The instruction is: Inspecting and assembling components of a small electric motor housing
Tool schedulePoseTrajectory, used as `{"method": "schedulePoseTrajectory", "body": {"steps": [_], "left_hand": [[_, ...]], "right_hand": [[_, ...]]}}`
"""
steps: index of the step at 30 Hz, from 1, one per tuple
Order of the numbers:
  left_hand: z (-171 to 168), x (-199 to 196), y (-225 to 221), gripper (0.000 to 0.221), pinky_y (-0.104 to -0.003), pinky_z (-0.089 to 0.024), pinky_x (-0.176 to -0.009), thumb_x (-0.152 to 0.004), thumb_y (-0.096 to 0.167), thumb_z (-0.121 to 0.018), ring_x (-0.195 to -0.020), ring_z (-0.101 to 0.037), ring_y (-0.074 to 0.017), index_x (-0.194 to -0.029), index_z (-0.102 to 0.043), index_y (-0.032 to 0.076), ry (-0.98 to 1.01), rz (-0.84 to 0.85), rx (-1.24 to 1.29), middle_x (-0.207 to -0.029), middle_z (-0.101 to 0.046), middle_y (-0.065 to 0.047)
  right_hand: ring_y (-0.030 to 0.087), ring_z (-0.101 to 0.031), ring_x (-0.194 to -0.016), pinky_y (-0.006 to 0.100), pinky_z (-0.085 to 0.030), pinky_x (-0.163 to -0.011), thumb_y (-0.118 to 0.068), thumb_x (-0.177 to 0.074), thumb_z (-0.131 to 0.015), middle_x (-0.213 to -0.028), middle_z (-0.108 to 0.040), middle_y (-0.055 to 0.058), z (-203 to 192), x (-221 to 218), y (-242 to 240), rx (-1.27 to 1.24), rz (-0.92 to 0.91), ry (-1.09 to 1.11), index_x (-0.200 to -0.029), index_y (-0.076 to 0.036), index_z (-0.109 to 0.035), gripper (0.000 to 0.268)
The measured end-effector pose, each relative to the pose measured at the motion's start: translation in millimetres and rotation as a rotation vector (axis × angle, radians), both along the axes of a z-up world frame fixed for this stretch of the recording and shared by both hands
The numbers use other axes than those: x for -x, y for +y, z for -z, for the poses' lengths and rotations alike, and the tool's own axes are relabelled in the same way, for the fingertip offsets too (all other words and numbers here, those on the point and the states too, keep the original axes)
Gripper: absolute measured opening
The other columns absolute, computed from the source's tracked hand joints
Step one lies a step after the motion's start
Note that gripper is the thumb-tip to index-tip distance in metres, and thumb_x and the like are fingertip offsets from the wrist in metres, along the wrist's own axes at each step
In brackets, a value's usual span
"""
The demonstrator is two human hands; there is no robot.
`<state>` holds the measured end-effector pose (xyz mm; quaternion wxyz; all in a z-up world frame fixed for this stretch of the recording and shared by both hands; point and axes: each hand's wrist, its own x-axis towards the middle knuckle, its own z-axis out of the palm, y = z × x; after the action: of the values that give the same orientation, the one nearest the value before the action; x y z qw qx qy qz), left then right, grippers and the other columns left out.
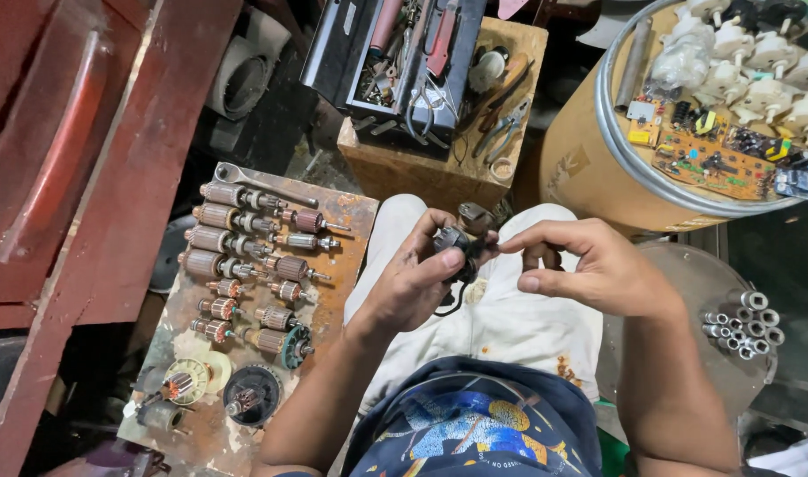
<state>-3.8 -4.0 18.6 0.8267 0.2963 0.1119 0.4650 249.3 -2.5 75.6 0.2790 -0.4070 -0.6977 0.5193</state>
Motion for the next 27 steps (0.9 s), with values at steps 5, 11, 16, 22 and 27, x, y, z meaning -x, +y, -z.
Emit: {"method": "schedulePoseTrajectory", "body": {"steps": [5, 11, 16, 22, 27], "left_hand": [[11, -8, 3, 0.082, -0.040, -0.059, -0.091, -0.073, 0.001, -0.087, -0.110, -0.066, -0.0273, -0.137, -0.036, 0.006, 0.171, -0.206, -0.058, -0.119, -0.062, -0.016], [5, -10, -3, 0.108, -0.039, -0.056, -0.098, -0.052, 0.001, -0.100, -0.113, -0.062, -0.0240, -0.145, -0.045, -0.005, 0.413, -0.319, -0.218, -0.120, -0.063, -0.019], [-23, -10, -3, 0.102, -0.042, -0.055, -0.098, -0.049, 0.022, -0.103, -0.109, -0.065, -0.0263, -0.138, -0.057, 0.002, 0.648, -0.447, -0.509, -0.114, -0.064, -0.018], [-30, -9, -4, 0.098, -0.043, -0.056, -0.099, -0.055, 0.029, -0.099, -0.110, -0.068, -0.0296, -0.141, -0.058, 0.009, 0.847, -0.595, -0.741, -0.114, -0.066, -0.012], [-31, -13, -8, 0.092, -0.052, -0.055, -0.098, -0.066, 0.026, -0.093, -0.114, -0.066, -0.0408, -0.144, -0.050, 0.004, 0.872, -0.609, -0.770, -0.125, -0.060, -0.021]], "right_hand": [[0.012, -0.055, -0.053, 0.032, -0.053, -0.059, -0.015, -0.084, -0.079, -0.061, -0.071, 0.005, -2, 11, 0, -0.077, 0.041, -0.040, -0.101, -0.009, -0.081, 0.018], [0.012, -0.062, -0.067, 0.032, -0.056, -0.070, -0.008, -0.088, -0.073, -0.073, -0.073, 0.006, 13, -3, -2, -0.002, 0.117, 0.053, -0.107, -0.003, -0.077, 0.020], [0.013, -0.063, -0.069, 0.034, -0.056, -0.072, -0.005, -0.084, -0.078, -0.083, -0.075, 0.011, 20, 1, -5, 0.071, 0.119, 0.178, -0.123, 0.002, -0.068, 0.041], [0.008, -0.041, -0.054, 0.025, -0.040, -0.053, -0.007, -0.088, -0.075, -0.052, -0.043, -0.003, 7, 9, -4, 0.013, 0.134, 0.042, -0.098, -0.003, -0.082, 0.013], [0.008, -0.036, -0.053, 0.025, -0.036, -0.051, -0.012, -0.095, -0.068, -0.051, -0.036, -0.004, -2, 13, -4, -0.005, 0.193, -0.016, -0.105, -0.005, -0.081, 0.018]]}}
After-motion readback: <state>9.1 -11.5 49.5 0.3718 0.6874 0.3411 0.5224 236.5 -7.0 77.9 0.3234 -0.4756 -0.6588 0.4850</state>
